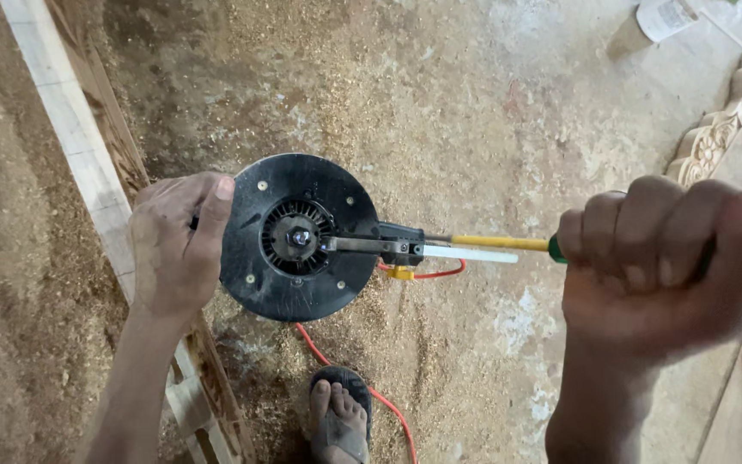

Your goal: The person kneels on the floor of a woodworking shop and adjusts the bit of a wood router, using a screwdriver to loosen and tighten the collet and positioning the bit. They then hold the router with both hands and run it along a slotted wooden strip on the floor to rout the wood.

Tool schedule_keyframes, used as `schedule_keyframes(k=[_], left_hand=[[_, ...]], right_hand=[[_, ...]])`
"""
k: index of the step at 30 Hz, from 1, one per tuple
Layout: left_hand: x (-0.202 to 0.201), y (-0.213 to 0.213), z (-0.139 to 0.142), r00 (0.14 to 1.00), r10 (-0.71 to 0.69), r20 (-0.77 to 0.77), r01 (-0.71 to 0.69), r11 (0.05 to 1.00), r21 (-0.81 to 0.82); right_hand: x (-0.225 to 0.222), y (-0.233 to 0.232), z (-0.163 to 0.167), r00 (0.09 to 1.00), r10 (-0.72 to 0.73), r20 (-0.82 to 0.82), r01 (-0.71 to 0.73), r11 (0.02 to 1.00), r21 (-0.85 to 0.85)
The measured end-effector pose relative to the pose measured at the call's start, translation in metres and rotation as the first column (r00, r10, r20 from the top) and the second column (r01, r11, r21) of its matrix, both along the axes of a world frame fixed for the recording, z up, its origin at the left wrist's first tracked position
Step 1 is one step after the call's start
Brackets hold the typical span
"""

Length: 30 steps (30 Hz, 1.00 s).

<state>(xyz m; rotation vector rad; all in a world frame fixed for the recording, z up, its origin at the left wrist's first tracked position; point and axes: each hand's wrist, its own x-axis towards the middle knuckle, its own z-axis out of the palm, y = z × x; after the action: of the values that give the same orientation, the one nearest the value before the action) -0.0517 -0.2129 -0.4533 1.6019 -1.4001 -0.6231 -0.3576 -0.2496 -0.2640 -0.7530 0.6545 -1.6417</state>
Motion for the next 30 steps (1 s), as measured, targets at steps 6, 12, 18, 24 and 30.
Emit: schedule_keyframes(k=[6,12,18,24,30], left_hand=[[0.001,-0.001,0.0,1.0,0.025,0.012,-0.025,0.999,-0.021],[0.001,0.0,0.0,1.0,0.011,0.013,-0.011,0.999,-0.053],[0.001,-0.001,0.0,1.0,0.002,-0.014,-0.002,1.0,0.017],[0.004,-0.001,0.003,0.999,-0.018,0.028,0.019,1.0,-0.016],[0.002,0.0,0.004,1.0,-0.018,-0.014,0.018,1.0,0.007]], right_hand=[[-0.003,0.008,-0.001,0.796,0.111,-0.595,-0.16,0.987,-0.03],[-0.005,0.012,-0.011,0.789,0.126,-0.601,-0.175,0.984,-0.023],[-0.005,0.011,-0.006,0.788,0.128,-0.603,-0.174,0.984,-0.02],[-0.008,-0.018,-0.01,0.733,0.163,-0.66,-0.276,0.959,-0.071],[-0.028,-0.046,-0.013,0.809,0.198,-0.554,-0.238,0.971,0.001]])
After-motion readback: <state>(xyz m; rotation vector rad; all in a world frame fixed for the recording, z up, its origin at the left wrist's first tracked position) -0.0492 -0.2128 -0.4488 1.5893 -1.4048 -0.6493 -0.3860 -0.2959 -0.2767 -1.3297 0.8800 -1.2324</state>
